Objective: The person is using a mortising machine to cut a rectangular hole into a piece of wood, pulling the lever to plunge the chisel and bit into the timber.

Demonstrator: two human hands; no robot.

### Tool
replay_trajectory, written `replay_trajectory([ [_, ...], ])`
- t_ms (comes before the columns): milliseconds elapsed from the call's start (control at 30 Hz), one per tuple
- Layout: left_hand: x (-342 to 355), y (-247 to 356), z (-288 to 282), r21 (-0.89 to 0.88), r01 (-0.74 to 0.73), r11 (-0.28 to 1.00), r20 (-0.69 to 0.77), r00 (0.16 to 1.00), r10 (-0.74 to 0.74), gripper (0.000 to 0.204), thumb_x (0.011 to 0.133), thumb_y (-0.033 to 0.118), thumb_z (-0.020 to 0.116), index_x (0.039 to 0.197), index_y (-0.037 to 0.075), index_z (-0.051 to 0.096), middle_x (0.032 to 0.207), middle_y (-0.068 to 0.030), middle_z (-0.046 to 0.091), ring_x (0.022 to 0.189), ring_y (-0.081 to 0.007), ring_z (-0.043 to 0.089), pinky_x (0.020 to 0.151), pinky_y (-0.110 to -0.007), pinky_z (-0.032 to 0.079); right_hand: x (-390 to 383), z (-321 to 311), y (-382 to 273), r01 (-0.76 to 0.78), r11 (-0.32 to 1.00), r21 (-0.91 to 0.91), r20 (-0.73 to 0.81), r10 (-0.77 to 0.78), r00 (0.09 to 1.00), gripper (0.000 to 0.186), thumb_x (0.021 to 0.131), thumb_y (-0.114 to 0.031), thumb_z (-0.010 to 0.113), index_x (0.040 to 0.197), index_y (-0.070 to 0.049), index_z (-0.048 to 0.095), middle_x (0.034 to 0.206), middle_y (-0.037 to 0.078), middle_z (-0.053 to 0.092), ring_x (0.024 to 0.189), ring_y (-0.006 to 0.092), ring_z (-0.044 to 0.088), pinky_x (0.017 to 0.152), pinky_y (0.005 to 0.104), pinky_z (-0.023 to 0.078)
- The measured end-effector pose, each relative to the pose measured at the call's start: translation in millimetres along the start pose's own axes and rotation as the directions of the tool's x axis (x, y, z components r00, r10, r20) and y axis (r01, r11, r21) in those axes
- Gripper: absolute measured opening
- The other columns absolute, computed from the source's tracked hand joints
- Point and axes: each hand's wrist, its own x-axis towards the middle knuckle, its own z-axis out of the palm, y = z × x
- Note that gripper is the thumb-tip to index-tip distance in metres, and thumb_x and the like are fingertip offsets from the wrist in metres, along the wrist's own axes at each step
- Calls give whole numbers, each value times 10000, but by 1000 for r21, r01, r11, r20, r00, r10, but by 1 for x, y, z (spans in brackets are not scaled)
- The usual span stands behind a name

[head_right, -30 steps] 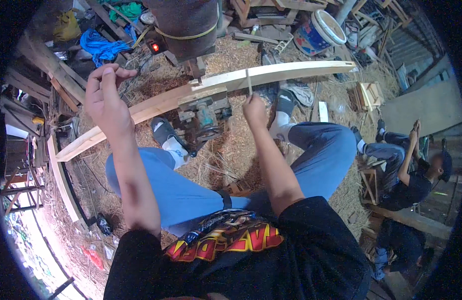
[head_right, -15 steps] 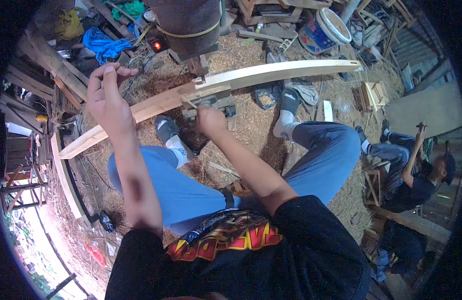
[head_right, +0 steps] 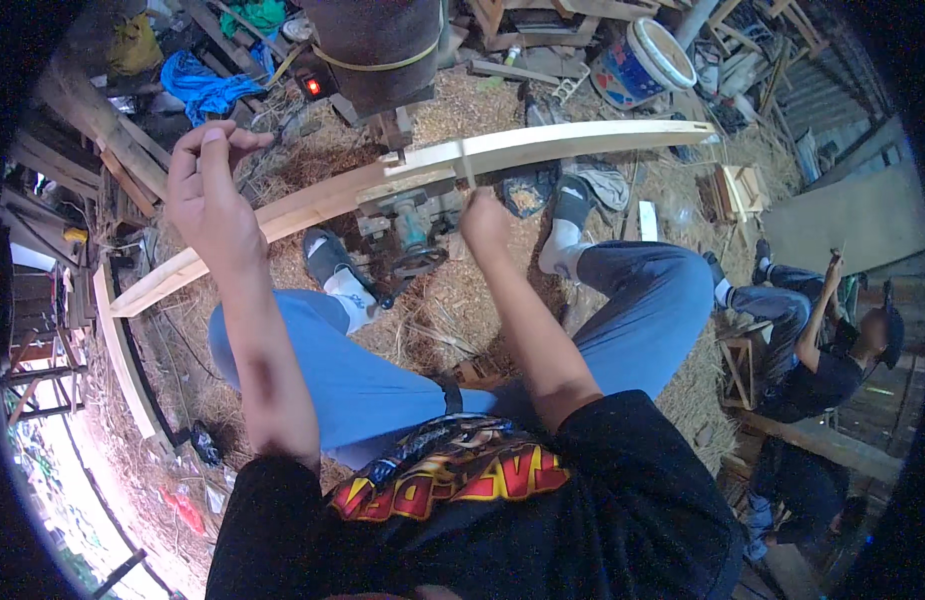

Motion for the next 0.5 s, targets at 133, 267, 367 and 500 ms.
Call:
replay_trajectory([
  [133,-1,-8,5,-61,3,998,11,1000,-2,125,1044,65,552,1024,-27,633,871,-111,710,822,-175,704,794,-293,552,-17,29,-49,303,953,12,199,-300,933,201,971,-256,565,976,-99,690,859,198,729,810,422,713,724,557,563],
  [267,1,-13,3,-48,3,999,14,1000,-2,127,1045,70,550,1017,-24,631,866,-109,710,814,-173,703,789,-297,562,-14,37,-83,437,900,-3,288,-417,862,193,949,-274,586,984,-111,683,853,175,733,801,403,717,713,545,564],
  [367,2,-13,-1,-41,12,999,5,1000,-12,129,1046,72,549,1016,-23,631,866,-108,709,806,-172,703,787,-301,570,-10,36,-75,404,914,-43,272,-378,885,192,946,-284,593,1002,-124,683,845,179,731,802,398,719,707,538,565],
  [500,3,-8,-4,-36,16,999,-6,1000,-17,131,1045,74,550,1016,-25,631,867,-109,710,802,-173,703,792,-306,570,14,27,-6,182,983,-25,64,-180,982,218,966,-295,586,988,-103,686,856,216,727,810,424,715,719,550,566],
])
